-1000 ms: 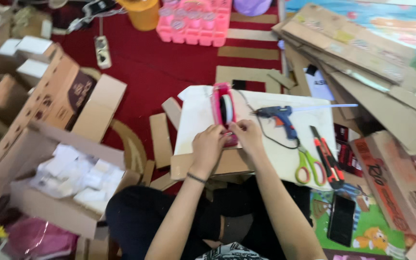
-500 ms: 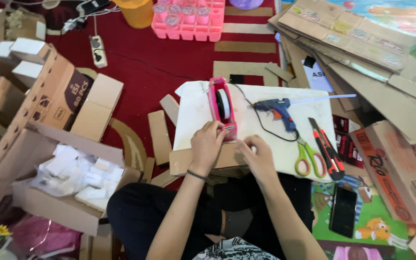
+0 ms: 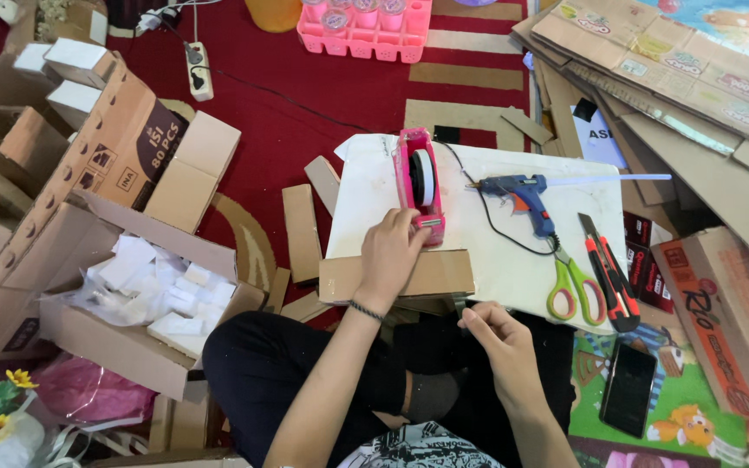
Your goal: The person constructs a small cardboard box by folding cardboard pieces and securing them using a glue gun and tape.
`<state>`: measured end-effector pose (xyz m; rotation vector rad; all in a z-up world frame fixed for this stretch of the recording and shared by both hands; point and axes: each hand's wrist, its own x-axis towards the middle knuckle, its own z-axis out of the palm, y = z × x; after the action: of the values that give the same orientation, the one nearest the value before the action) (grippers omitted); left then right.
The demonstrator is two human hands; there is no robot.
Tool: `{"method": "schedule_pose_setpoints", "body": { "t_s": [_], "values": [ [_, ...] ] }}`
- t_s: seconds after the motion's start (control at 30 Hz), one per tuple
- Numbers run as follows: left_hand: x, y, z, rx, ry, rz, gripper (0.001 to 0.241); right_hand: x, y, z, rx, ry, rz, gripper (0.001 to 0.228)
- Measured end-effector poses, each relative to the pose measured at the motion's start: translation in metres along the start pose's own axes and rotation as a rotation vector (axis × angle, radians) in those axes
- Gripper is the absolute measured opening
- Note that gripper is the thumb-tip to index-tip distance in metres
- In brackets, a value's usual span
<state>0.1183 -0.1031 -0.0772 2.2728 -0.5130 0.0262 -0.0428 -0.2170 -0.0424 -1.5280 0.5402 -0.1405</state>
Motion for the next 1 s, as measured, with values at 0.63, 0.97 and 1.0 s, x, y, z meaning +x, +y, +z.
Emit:
{"method": "schedule_pose_setpoints", "body": {
  "t_s": [0.63, 0.97, 1.0],
  "values": [
    [-0.059, -0.047, -0.04, 0.505, -0.153, 0.154, 0.085, 0.009, 0.031, -0.01, 0.076, 0.007, 0.072, 0.019],
    [-0.053, -0.026, -0.03, 0.529, -0.143, 0.291, 0.094, 0.007, 0.041, -0.001, -0.01, 0.031, 0.129, 0.018],
    [-0.052, -0.027, -0.027, 0.513, -0.138, 0.293, 0.086, 0.008, 0.044, 0.0, -0.026, 0.03, 0.132, 0.019]
  ]
}}
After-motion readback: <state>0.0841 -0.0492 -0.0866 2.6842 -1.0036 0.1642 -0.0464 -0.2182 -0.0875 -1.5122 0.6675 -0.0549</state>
